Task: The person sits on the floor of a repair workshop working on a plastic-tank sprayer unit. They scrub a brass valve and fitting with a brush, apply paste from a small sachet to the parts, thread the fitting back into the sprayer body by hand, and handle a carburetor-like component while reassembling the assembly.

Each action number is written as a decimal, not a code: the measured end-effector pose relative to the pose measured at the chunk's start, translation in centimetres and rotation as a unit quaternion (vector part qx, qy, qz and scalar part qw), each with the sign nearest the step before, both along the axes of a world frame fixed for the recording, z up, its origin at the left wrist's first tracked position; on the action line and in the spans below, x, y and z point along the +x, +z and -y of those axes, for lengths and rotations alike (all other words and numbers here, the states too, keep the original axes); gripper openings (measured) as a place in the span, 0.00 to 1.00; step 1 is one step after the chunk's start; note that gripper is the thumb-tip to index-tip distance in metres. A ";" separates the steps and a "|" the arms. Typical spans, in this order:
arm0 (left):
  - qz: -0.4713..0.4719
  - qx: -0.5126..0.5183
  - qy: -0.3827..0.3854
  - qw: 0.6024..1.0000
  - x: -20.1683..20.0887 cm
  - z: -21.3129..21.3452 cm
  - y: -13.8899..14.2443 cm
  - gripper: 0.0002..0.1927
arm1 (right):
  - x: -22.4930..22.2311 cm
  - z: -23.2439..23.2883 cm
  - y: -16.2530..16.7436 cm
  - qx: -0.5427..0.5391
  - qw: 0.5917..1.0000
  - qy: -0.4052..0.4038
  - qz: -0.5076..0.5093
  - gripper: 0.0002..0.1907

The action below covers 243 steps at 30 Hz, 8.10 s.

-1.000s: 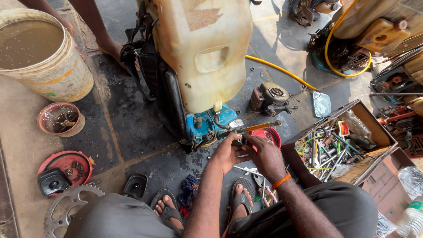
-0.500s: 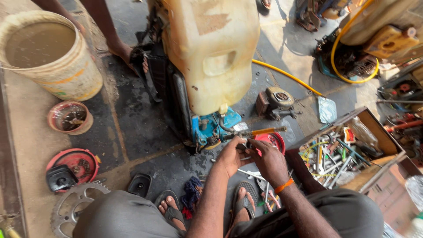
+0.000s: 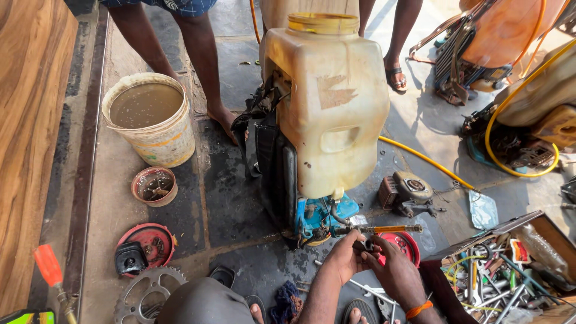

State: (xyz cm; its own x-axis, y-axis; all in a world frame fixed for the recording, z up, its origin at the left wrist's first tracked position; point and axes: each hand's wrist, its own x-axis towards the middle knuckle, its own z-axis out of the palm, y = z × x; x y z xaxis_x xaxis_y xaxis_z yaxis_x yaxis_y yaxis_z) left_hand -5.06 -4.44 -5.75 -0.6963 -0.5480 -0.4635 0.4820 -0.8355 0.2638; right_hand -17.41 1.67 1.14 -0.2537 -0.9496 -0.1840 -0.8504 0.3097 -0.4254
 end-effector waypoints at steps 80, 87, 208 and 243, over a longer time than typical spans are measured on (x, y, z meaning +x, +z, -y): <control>0.222 -0.015 0.136 0.965 -4.3 -1.3 -1.9 0.31 | 2.5 -4.7 0.1 -0.087 0.962 -0.132 0.222 0.23; 0.232 -0.033 0.144 0.962 -4.6 -1.4 -2.7 0.29 | 2.7 -5.0 -0.4 -0.141 0.977 -0.112 0.116 0.13; 0.293 -0.054 0.078 0.951 -3.2 -2.0 -0.1 0.33 | 0.7 -2.8 7.5 -0.081 0.986 0.070 -0.127 0.15; 0.044 -0.060 0.005 0.997 -0.4 -0.5 -1.2 0.16 | -3.1 -5.4 -5.6 -0.090 0.897 -0.116 0.417 0.30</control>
State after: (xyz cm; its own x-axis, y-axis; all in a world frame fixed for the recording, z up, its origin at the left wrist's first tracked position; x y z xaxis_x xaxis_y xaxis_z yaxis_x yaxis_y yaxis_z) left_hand -5.48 -3.89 -6.99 -0.6497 -0.6101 -0.4534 0.4603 -0.7905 0.4041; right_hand -20.49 7.08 -4.41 -0.2942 -0.9223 -0.2506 -0.1340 0.2994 -0.9447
